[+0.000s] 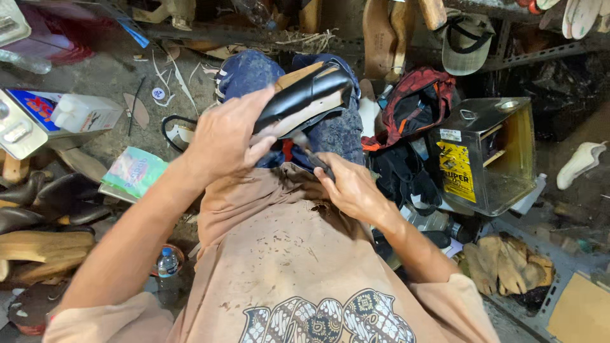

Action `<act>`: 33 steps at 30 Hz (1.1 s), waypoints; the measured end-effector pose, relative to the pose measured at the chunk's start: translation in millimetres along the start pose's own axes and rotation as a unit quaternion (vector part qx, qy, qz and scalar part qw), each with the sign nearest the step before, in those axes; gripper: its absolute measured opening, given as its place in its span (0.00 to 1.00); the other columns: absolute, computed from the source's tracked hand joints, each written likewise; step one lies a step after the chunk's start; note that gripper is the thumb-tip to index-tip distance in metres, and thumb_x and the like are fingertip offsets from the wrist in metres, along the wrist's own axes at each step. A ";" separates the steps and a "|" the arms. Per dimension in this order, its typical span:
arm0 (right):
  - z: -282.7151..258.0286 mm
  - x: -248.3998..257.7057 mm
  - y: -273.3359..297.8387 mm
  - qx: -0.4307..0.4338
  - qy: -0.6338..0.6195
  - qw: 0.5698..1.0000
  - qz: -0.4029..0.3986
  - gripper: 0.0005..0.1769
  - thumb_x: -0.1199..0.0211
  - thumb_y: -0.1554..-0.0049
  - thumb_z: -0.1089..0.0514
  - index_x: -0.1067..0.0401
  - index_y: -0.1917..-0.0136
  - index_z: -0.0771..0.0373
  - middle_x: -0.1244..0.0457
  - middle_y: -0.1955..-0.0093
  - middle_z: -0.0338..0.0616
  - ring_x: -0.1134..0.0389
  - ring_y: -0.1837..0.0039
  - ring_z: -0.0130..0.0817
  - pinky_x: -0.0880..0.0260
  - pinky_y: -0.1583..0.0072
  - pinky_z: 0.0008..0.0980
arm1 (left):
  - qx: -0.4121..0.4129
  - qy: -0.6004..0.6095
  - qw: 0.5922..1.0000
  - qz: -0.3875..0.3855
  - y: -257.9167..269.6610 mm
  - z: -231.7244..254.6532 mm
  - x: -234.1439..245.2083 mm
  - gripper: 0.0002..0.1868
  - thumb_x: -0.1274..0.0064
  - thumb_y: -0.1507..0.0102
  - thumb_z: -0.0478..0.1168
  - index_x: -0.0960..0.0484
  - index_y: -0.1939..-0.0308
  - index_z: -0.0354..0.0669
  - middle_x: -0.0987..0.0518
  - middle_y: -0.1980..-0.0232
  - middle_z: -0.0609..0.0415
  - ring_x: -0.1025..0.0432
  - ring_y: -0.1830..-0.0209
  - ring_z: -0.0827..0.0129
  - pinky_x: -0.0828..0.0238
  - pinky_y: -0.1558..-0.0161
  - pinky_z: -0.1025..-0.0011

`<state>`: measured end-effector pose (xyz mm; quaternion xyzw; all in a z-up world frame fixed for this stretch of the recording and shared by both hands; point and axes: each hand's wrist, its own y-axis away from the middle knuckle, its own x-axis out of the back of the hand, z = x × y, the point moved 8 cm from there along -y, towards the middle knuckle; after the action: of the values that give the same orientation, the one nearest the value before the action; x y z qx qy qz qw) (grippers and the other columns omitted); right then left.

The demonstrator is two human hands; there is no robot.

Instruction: The person uses a curved metal tool to scrape and smooth the sole and edges of a black shoe. They hold the shoe on their lap, repeatedly scraping the bottom and sides, and occasionally turning the shoe to access different areas.

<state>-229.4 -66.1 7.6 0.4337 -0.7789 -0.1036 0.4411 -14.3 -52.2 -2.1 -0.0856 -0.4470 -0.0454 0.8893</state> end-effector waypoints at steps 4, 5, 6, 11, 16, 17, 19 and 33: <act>-31.4 19.3 -8.1 0.028 0.095 0.995 -0.015 0.20 0.46 0.36 0.60 0.32 0.31 0.63 0.30 0.50 0.55 0.25 0.51 0.49 0.24 0.49 0.47 | 0.052 0.054 0.994 0.078 11.4 8.0 1.7 0.35 0.42 0.39 0.52 0.28 0.28 0.52 0.23 0.34 0.55 0.24 0.44 0.58 0.25 0.49 0.61; -36.7 23.2 -9.6 0.027 0.151 0.988 -0.022 0.23 0.44 0.36 0.59 0.35 0.29 0.63 0.30 0.48 0.53 0.26 0.49 0.48 0.25 0.48 0.47 | 0.051 0.057 0.992 0.102 13.6 12.3 5.5 0.31 0.45 0.36 0.52 0.27 0.29 0.51 0.23 0.34 0.54 0.24 0.44 0.57 0.25 0.48 0.62; -42.2 27.4 -11.6 0.026 0.208 0.977 -0.030 0.26 0.43 0.37 0.59 0.37 0.27 0.63 0.30 0.46 0.52 0.26 0.47 0.46 0.25 0.47 0.47 | 0.051 0.059 0.989 0.126 15.8 16.4 9.6 0.27 0.48 0.33 0.51 0.25 0.30 0.50 0.23 0.35 0.53 0.24 0.44 0.57 0.25 0.47 0.62; -26.8 24.1 -5.1 0.079 0.348 0.934 -0.023 0.31 0.39 0.42 0.53 0.38 0.27 0.61 0.32 0.48 0.47 0.27 0.46 0.47 0.27 0.48 0.47 | 0.036 -0.020 0.987 0.156 23.5 28.4 4.0 0.24 0.59 0.27 0.50 0.26 0.29 0.50 0.23 0.34 0.52 0.24 0.44 0.58 0.24 0.50 0.63; -21.8 14.7 13.8 0.079 0.401 0.912 -0.021 0.18 0.41 0.42 0.48 0.33 0.41 0.57 0.34 0.57 0.40 0.26 0.57 0.43 0.26 0.54 0.46 | 0.020 -0.071 0.983 0.170 28.0 35.3 2.2 0.24 0.59 0.26 0.51 0.27 0.29 0.48 0.23 0.34 0.51 0.24 0.45 0.59 0.22 0.56 0.65; -16.2 11.1 16.3 0.075 0.365 0.928 -0.028 0.18 0.43 0.41 0.49 0.34 0.40 0.57 0.33 0.56 0.44 0.26 0.57 0.49 0.26 0.54 0.51 | 0.014 -0.084 0.980 0.177 28.9 37.6 0.3 0.24 0.61 0.26 0.51 0.27 0.29 0.49 0.23 0.35 0.51 0.24 0.46 0.59 0.22 0.57 0.65; -20.0 14.1 14.4 0.077 0.334 0.939 -0.030 0.18 0.45 0.40 0.49 0.34 0.39 0.58 0.32 0.55 0.48 0.26 0.56 0.55 0.27 0.55 0.57 | 0.007 -0.103 0.976 0.193 26.8 33.8 -1.8 0.25 0.62 0.26 0.52 0.27 0.29 0.49 0.23 0.35 0.51 0.24 0.47 0.59 0.22 0.58 0.65; -30.8 25.3 1.4 0.101 0.224 0.968 -0.042 0.24 0.41 0.40 0.59 0.34 0.31 0.64 0.31 0.46 0.55 0.27 0.45 0.57 0.27 0.47 0.53 | 0.015 -0.024 0.977 0.213 25.5 30.5 4.1 0.22 0.58 0.27 0.53 0.23 0.34 0.51 0.21 0.38 0.55 0.22 0.48 0.60 0.23 0.52 0.65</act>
<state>-212.1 -77.8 41.7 0.5207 -0.6477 0.0571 0.5533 -31.9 -21.3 16.2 -0.1661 -0.4404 0.1540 0.8688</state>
